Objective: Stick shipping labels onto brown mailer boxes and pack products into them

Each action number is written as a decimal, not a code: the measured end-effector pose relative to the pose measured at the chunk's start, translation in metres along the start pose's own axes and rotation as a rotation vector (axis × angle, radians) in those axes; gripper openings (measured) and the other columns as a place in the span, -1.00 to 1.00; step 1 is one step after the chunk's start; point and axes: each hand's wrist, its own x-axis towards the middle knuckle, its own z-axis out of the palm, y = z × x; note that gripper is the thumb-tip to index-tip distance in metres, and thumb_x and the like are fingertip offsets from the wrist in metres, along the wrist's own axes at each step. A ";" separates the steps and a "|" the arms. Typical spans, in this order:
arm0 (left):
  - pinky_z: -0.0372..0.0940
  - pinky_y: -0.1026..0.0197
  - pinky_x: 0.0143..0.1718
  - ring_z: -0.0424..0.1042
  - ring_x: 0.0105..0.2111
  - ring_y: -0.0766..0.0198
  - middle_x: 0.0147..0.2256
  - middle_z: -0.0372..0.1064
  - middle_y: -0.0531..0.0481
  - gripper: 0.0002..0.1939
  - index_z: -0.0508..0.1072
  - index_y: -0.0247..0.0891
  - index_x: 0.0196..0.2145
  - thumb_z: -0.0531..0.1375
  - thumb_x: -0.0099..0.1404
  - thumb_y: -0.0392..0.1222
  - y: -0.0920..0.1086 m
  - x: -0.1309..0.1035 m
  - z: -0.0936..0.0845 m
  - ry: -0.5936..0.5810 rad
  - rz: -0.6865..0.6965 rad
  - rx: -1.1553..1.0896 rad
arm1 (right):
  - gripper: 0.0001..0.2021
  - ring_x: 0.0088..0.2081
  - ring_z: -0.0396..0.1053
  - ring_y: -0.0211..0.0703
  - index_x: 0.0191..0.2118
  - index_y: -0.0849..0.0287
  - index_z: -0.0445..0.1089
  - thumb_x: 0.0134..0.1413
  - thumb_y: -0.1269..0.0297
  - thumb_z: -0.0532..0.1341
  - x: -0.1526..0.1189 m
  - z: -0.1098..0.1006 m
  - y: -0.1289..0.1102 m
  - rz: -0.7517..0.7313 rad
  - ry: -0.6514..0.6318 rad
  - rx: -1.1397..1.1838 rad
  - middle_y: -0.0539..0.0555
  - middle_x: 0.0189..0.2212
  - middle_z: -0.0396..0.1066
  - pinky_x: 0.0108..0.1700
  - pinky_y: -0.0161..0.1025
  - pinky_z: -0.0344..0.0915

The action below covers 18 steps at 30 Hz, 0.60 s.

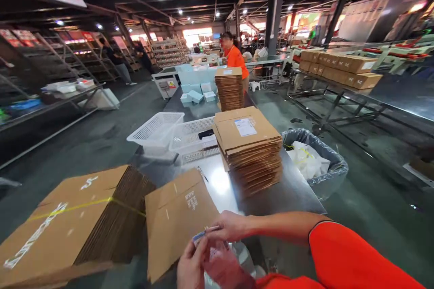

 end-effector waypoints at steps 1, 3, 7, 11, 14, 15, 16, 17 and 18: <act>0.43 0.15 -0.22 0.54 -0.24 0.02 -0.31 0.57 -0.14 -0.49 0.61 -0.28 -0.34 0.48 -0.25 0.07 0.003 -0.002 -0.001 0.044 0.008 0.065 | -0.88 -0.47 0.39 -0.18 -0.37 -0.14 0.60 0.00 0.06 0.30 -0.001 0.006 -0.001 0.006 -0.033 0.014 -0.13 -0.59 0.44 -0.47 -0.32 0.20; 0.37 0.24 -0.32 0.48 -0.38 0.16 -0.42 0.55 -0.08 -0.55 0.61 -0.32 -0.43 0.45 -0.24 0.07 0.003 -0.005 -0.003 0.139 0.067 0.175 | -0.82 -0.42 0.38 -0.17 -0.27 -0.04 0.59 0.09 0.12 0.24 0.000 0.019 -0.001 0.025 -0.068 0.021 -0.06 -0.49 0.49 -0.42 -0.31 0.20; 0.23 0.30 -0.46 0.31 -0.52 0.31 -0.57 0.40 0.05 -0.62 0.55 -0.32 -0.54 0.38 -0.10 0.09 -0.018 -0.003 -0.011 0.206 0.134 0.181 | -0.71 -0.32 0.36 -0.19 -0.12 0.17 0.52 0.16 0.11 0.23 0.010 0.043 0.011 0.055 -0.041 -0.041 0.08 -0.29 0.51 -0.33 -0.32 0.17; 0.20 0.31 -0.48 0.26 -0.53 0.35 -0.54 0.39 0.05 -0.59 0.53 -0.34 -0.51 0.38 -0.05 0.12 -0.040 0.005 -0.026 0.207 0.105 0.102 | -0.78 -0.36 0.35 -0.22 -0.32 0.19 0.51 0.18 0.14 0.24 0.039 0.056 0.028 -0.038 -0.212 0.014 0.02 -0.40 0.48 -0.32 -0.33 0.15; 0.21 0.30 -0.50 0.27 -0.55 0.34 -0.56 0.38 0.04 -0.54 0.52 -0.35 -0.48 0.41 -0.10 0.15 -0.052 0.010 -0.035 0.232 0.019 0.022 | -0.84 -0.30 0.36 -0.20 -0.31 0.21 0.49 0.22 0.28 0.19 0.081 0.059 0.036 -0.081 -0.152 -0.101 0.03 -0.37 0.48 -0.24 -0.31 0.19; 0.23 0.28 -0.49 0.29 -0.55 0.32 -0.56 0.39 0.02 -0.53 0.53 -0.35 -0.47 0.42 -0.13 0.14 -0.057 0.010 -0.038 0.232 -0.018 -0.001 | -0.85 -0.25 0.37 -0.17 -0.26 0.21 0.49 0.24 0.30 0.18 0.098 0.059 0.038 -0.079 -0.087 -0.170 0.06 -0.32 0.49 -0.18 -0.28 0.21; 0.26 0.26 -0.47 0.33 -0.53 0.29 -0.55 0.41 -0.01 -0.53 0.53 -0.35 -0.45 0.44 -0.16 0.12 -0.063 0.009 -0.041 0.232 -0.053 -0.017 | -0.84 -0.18 0.37 -0.14 -0.20 0.21 0.48 0.24 0.30 0.18 0.115 0.059 0.040 -0.075 -0.027 -0.246 0.10 -0.24 0.50 -0.11 -0.25 0.22; 0.29 0.23 -0.45 0.37 -0.51 0.24 -0.54 0.44 -0.04 -0.53 0.54 -0.35 -0.44 0.46 -0.18 0.09 -0.071 0.006 -0.045 0.234 -0.082 -0.027 | -0.82 -0.10 0.36 -0.08 -0.13 0.21 0.47 0.24 0.27 0.19 0.131 0.058 0.041 -0.073 0.012 -0.326 0.14 -0.16 0.49 -0.04 -0.21 0.21; 0.32 0.19 -0.43 0.40 -0.49 0.20 -0.52 0.46 -0.08 -0.54 0.55 -0.34 -0.43 0.48 -0.21 0.05 -0.079 0.000 -0.050 0.240 -0.103 -0.034 | -0.77 -0.02 0.33 -0.01 -0.06 0.20 0.46 0.22 0.23 0.22 0.145 0.058 0.042 -0.071 0.023 -0.409 0.18 -0.08 0.47 0.03 -0.14 0.18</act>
